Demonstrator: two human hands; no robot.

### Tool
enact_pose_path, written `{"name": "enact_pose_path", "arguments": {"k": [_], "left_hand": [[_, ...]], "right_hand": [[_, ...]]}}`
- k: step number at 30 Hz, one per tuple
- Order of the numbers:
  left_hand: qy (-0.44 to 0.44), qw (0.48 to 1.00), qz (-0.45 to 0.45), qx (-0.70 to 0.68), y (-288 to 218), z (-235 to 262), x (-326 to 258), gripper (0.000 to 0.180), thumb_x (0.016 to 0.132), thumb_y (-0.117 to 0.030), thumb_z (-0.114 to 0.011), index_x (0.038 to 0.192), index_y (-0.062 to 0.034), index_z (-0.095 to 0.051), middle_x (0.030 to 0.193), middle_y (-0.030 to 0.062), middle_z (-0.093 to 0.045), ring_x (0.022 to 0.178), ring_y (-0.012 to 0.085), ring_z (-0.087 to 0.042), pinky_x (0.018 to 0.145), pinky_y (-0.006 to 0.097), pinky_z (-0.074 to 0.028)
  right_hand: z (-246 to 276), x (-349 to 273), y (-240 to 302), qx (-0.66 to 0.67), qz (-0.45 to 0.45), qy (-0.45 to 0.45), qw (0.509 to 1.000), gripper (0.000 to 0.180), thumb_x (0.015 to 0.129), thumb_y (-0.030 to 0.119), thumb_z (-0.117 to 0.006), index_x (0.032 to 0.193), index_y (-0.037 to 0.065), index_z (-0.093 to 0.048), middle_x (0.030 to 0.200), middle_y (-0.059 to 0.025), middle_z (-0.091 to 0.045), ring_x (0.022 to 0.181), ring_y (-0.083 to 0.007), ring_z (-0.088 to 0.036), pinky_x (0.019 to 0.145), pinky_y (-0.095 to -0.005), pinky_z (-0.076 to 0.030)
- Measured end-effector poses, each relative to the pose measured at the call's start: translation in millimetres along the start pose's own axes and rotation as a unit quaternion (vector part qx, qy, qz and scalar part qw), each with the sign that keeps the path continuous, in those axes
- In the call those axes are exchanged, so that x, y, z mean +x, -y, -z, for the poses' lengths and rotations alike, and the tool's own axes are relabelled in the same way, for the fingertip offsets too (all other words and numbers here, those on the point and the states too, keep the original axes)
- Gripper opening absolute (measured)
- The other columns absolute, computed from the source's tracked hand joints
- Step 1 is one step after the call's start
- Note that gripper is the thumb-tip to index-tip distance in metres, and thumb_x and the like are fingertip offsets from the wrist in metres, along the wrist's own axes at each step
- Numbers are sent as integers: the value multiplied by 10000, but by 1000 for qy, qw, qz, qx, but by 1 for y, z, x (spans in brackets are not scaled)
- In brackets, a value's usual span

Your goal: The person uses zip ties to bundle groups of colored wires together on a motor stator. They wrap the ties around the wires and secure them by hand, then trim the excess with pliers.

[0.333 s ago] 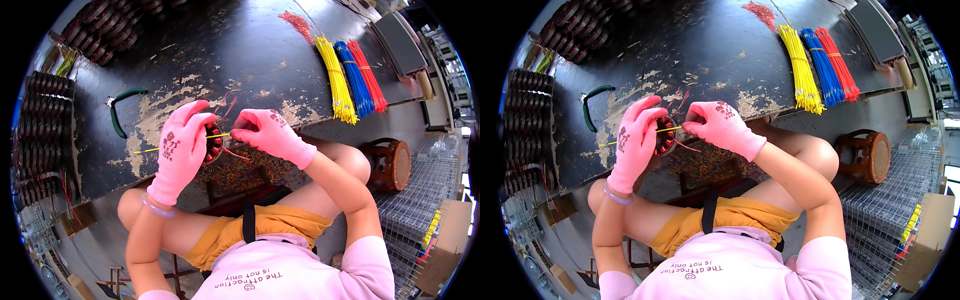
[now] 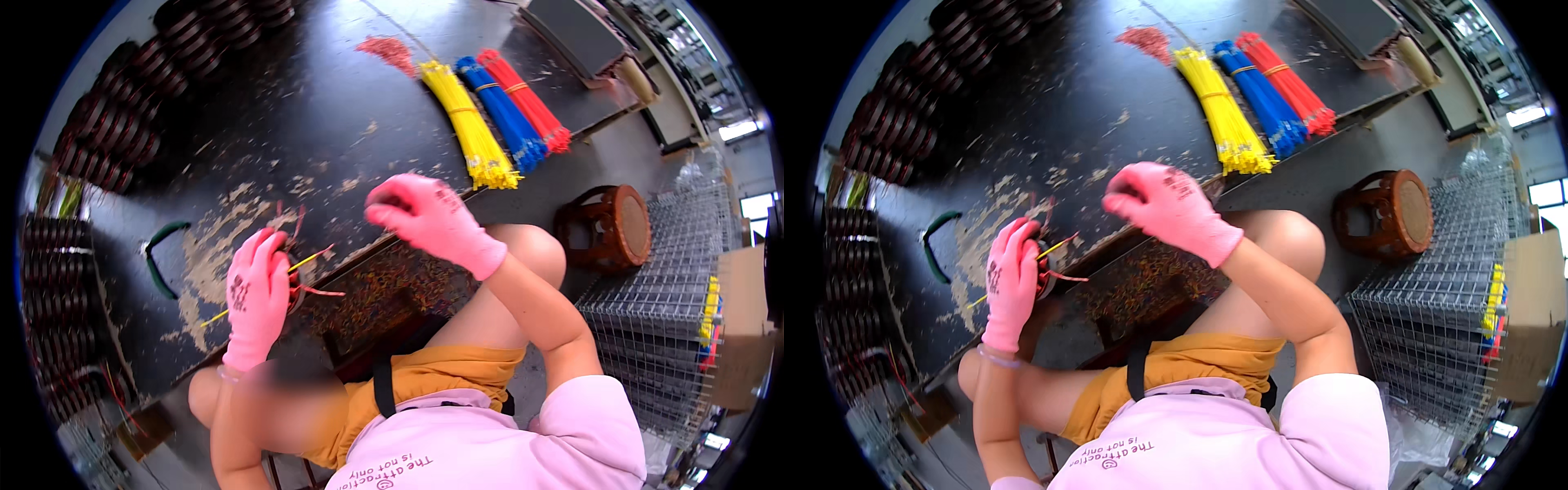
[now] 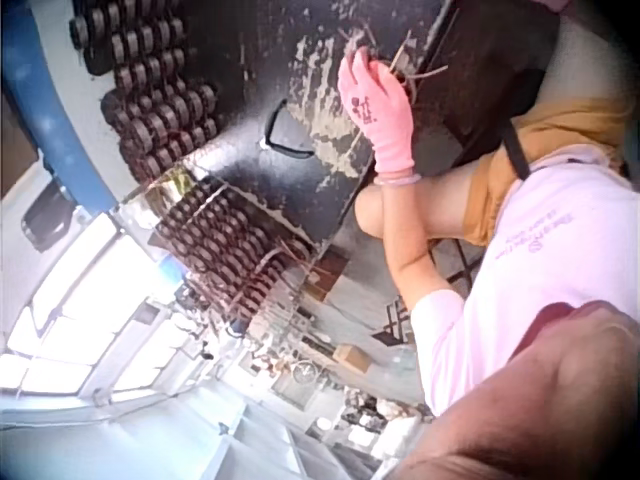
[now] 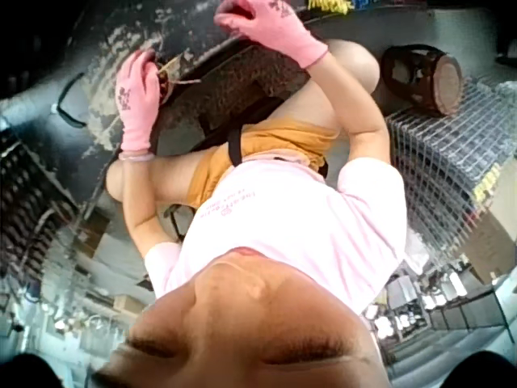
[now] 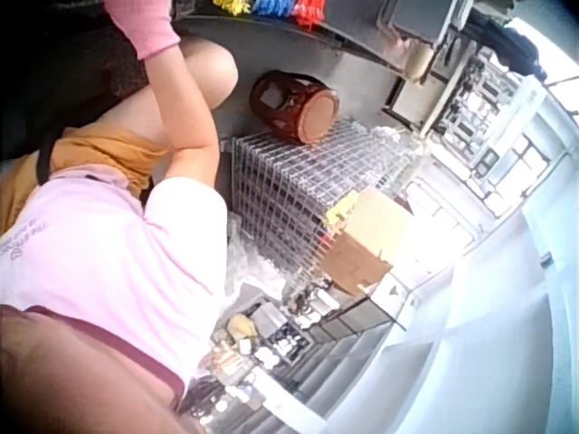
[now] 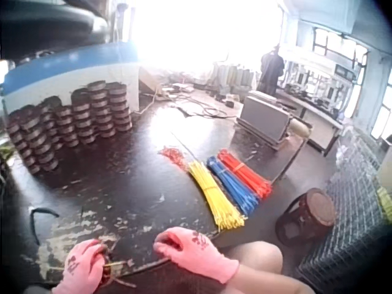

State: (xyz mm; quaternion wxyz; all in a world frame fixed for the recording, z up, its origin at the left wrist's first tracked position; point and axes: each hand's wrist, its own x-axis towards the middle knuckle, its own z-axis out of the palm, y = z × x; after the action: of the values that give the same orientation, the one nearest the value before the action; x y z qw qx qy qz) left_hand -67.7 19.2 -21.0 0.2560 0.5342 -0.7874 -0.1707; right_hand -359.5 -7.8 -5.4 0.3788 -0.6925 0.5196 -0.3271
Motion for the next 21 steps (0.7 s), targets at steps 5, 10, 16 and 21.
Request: {"name": "enact_pose_path", "arguments": {"k": [5, 10, 16, 21], "left_hand": [[-5, 1000, 1, 0, -1, -4, 0, 320, 961, -88, -548, 1248, 12, -649, 1306, 196, -619, 1218, 372, -583, 1071, 438, -437], [6, 1000, 5, 0, -4, -5, 1, 320, 987, -97, -528, 1266, 10, -640, 1303, 199, -622, 1217, 375, -580, 1072, 442, -434], [1, 1000, -3, 5, -2, -3, 0, 317, 995, -106, -526, 1269, 3, -643, 1308, 194, -619, 1214, 374, -577, 1074, 437, -429], [0, 1000, -7, 7, -2, -3, -1, 315, 994, -109, -533, 1267, 4, -644, 1308, 191, -621, 1217, 372, -577, 1073, 436, -429]], "right_hand": [[139, -43, -68, -391, -183, -296, 852, 430, 989, 460, -639, 786, 82, -669, 706, -87, -668, 660, -310, -650, 619, -440, -479], [171, -59, -124, -416, -163, -336, 829, 511, 908, 596, -679, 865, 87, -665, 811, -110, -719, 783, -332, -708, 719, -450, -537], [168, -41, -123, -324, -232, -276, 874, 315, 907, 417, -731, 911, 106, -685, 861, -95, -744, 850, -310, -724, 757, -422, -551], [175, -37, -114, -392, -191, -320, 841, 270, 915, 373, -722, 964, 109, -699, 965, -95, -749, 927, -299, -717, 781, -416, -552]]}}
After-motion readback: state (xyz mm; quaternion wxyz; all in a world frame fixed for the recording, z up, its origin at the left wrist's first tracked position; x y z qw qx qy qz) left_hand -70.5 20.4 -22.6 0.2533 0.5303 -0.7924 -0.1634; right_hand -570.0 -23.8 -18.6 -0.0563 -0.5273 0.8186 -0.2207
